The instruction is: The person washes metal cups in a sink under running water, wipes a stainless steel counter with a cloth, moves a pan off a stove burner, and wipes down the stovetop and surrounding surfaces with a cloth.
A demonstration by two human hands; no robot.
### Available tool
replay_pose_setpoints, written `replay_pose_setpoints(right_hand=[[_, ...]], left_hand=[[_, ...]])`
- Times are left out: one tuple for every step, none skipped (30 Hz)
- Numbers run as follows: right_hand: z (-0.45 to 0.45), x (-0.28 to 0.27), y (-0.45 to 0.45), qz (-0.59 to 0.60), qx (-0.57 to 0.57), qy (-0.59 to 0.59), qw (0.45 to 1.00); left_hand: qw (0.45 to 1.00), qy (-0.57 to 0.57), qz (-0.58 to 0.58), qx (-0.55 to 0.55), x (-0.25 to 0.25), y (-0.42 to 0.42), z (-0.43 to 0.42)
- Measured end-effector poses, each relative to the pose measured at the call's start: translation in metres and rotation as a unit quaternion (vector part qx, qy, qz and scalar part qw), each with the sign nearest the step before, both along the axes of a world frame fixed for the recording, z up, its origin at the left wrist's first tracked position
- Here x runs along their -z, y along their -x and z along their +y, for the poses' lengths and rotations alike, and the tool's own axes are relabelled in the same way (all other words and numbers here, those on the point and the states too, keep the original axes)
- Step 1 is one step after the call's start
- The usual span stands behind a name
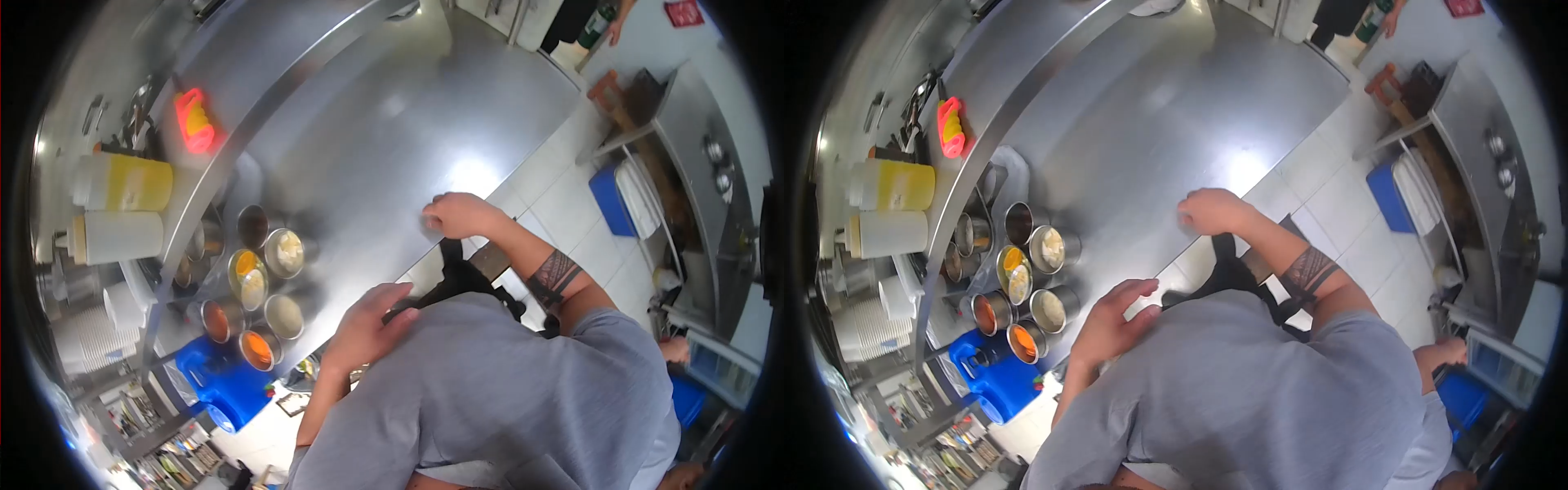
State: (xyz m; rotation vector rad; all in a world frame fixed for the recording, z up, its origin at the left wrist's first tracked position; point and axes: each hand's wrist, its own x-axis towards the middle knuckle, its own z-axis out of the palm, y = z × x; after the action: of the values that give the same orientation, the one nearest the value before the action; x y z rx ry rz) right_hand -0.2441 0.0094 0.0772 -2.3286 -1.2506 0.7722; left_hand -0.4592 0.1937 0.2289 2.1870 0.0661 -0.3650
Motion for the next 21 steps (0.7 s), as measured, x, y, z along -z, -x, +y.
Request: replay_pose_setpoints(right_hand=[[-0.005, -0.005, -0.004, 0.011, -0.023, 0.046, 0.999], [-0.009, -0.008, -0.006, 0.001, -0.032, 0.047, 0.998], [-0.016, -0.008, -0.006, -0.001, -0.045, 0.07, 0.997], [-0.021, -0.007, -0.003, -0.004, -0.054, 0.094, 0.994], [-0.027, 0.0, -0.002, -0.018, -0.069, 0.072, 0.995], [-0.032, 0.004, 0.001, -0.018, -0.072, 0.059, 0.996], [-0.038, 0.002, 0.007, -0.021, -0.052, 0.029, 0.998], [-0.044, -0.002, 0.017, -0.024, -0.036, -0.002, 0.999], [-0.049, -0.011, 0.028, 0.009, -0.02, -0.003, 1.0], [-0.053, -0.02, 0.038, 0.042, -0.003, -0.005, 0.999], [-0.059, -0.041, 0.047, 0.072, 0.002, 0.017, 0.997], [-0.065, -0.057, 0.057, 0.105, 0.008, 0.042, 0.994], [-0.072, -0.055, 0.063, 0.091, -0.002, 0.047, 0.995], [-0.081, -0.048, 0.066, 0.078, 0.005, 0.046, 0.996], [-0.09, -0.042, 0.062, 0.069, 0.011, 0.046, 0.997], [-0.099, -0.034, 0.054, 0.068, -0.002, 0.057, 0.996], [-0.108, -0.023, 0.043, 0.037, -0.039, 0.098, 0.994], [-0.114, -0.013, 0.031, 0.007, -0.075, 0.135, 0.988], [-0.115, -0.008, 0.013, -0.001, -0.109, 0.147, 0.983], [-0.107, 0.004, -0.017, -0.008, -0.131, 0.132, 0.983], [-0.096, 0.008, -0.051, -0.02, -0.144, 0.119, 0.982]], left_hand=[[1.0, -0.008, -0.011, -0.015, 0.001, -0.002, -0.005], [0.999, -0.008, -0.02, -0.025, 0.004, -0.001, -0.008], [0.999, -0.01, -0.021, -0.045, 0.01, -0.001, -0.013], [0.998, -0.011, -0.021, -0.063, 0.014, 0.003, -0.015], [0.996, -0.005, -0.049, -0.068, 0.018, 0.005, -0.018], [0.995, -0.005, -0.066, -0.07, 0.025, 0.01, -0.02], [0.996, 0.007, -0.049, -0.072, 0.034, 0.015, -0.02], [0.996, 0.02, -0.034, -0.077, 0.044, 0.022, -0.021], [0.995, 0.037, -0.041, -0.08, 0.053, 0.027, -0.025], [0.995, 0.044, -0.028, -0.081, 0.062, 0.034, -0.028], [0.997, 0.018, -0.043, -0.062, 0.069, 0.04, -0.031], [0.997, -0.006, -0.055, -0.046, 0.076, 0.048, -0.033], [0.996, -0.002, -0.068, -0.057, 0.09, 0.058, -0.033], [0.998, -0.029, -0.03, -0.048, 0.107, 0.068, -0.035], [0.998, -0.052, 0.014, -0.039, 0.129, 0.079, -0.04], [0.998, -0.042, 0.014, -0.052, 0.151, 0.092, -0.045], [0.993, -0.075, 0.067, -0.069, 0.182, 0.108, -0.049], [0.983, -0.108, 0.121, -0.082, 0.211, 0.124, -0.053], [0.976, -0.132, 0.14, -0.103, 0.279, 0.168, -0.063], [0.967, -0.156, 0.16, -0.123, 0.342, 0.21, -0.074], [0.957, -0.141, 0.207, -0.144, 0.338, 0.226, -0.084]])
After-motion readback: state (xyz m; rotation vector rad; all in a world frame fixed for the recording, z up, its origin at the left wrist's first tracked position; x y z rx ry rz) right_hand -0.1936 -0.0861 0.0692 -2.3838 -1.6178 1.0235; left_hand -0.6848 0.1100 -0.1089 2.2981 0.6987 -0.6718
